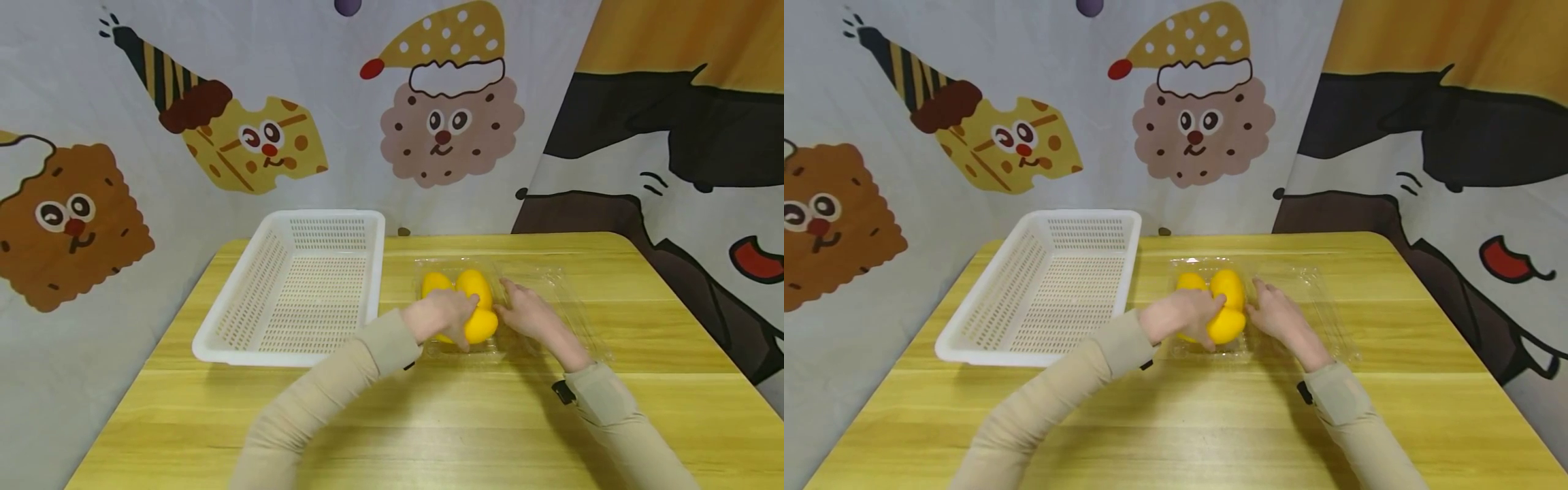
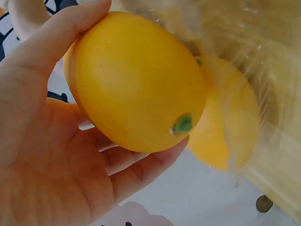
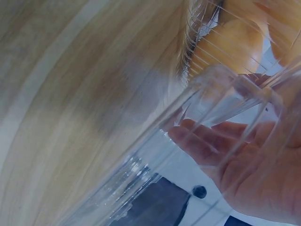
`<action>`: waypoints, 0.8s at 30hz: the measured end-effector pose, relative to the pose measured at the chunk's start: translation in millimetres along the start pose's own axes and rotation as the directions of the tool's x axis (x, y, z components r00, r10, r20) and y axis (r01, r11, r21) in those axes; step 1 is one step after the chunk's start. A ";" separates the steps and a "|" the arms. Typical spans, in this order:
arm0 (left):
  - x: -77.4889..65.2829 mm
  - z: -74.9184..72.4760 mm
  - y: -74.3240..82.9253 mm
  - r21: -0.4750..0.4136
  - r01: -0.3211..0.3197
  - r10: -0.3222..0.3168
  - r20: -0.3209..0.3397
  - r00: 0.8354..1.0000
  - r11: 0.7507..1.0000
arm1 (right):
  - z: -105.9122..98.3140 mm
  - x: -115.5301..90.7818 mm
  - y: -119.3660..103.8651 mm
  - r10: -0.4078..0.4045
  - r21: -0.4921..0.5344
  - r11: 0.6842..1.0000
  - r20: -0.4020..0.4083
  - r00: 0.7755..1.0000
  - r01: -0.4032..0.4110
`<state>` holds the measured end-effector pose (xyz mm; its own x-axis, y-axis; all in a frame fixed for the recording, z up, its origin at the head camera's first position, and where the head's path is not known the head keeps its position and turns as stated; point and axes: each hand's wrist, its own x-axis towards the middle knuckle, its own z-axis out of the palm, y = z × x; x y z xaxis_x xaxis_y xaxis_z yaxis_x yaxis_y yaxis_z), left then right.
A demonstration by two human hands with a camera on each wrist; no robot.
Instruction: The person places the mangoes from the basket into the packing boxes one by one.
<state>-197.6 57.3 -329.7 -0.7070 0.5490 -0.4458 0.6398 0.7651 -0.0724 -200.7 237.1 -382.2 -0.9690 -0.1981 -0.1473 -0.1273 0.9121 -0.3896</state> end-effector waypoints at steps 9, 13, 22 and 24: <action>3.0 18.8 6.1 0.045 0.017 -0.013 -0.087 0.996 0.999 | 0.3 -0.7 0.1 -0.007 -0.008 1.000 -0.009 1.000 0.007; 0.2 24.5 6.0 0.005 0.008 -0.007 -0.131 0.991 1.000 | 0.4 -1.4 -1.0 -0.010 -0.006 1.000 -0.015 1.000 0.010; -10.5 33.9 8.9 -0.020 0.015 -0.019 -0.192 0.981 1.000 | 0.1 -1.3 -2.5 -0.016 -0.012 1.000 -0.027 1.000 0.015; -12.2 35.7 9.6 -0.022 0.017 -0.021 -0.205 0.978 1.000 | 0.3 -1.8 -3.0 -0.014 -0.012 1.000 -0.025 1.000 0.014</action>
<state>-172.1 45.9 -356.9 -0.7670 0.5903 -0.2515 0.6212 0.7813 -0.0604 -198.6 234.6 -381.1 -0.9721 -0.2020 -0.1191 -0.1432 0.9134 -0.3809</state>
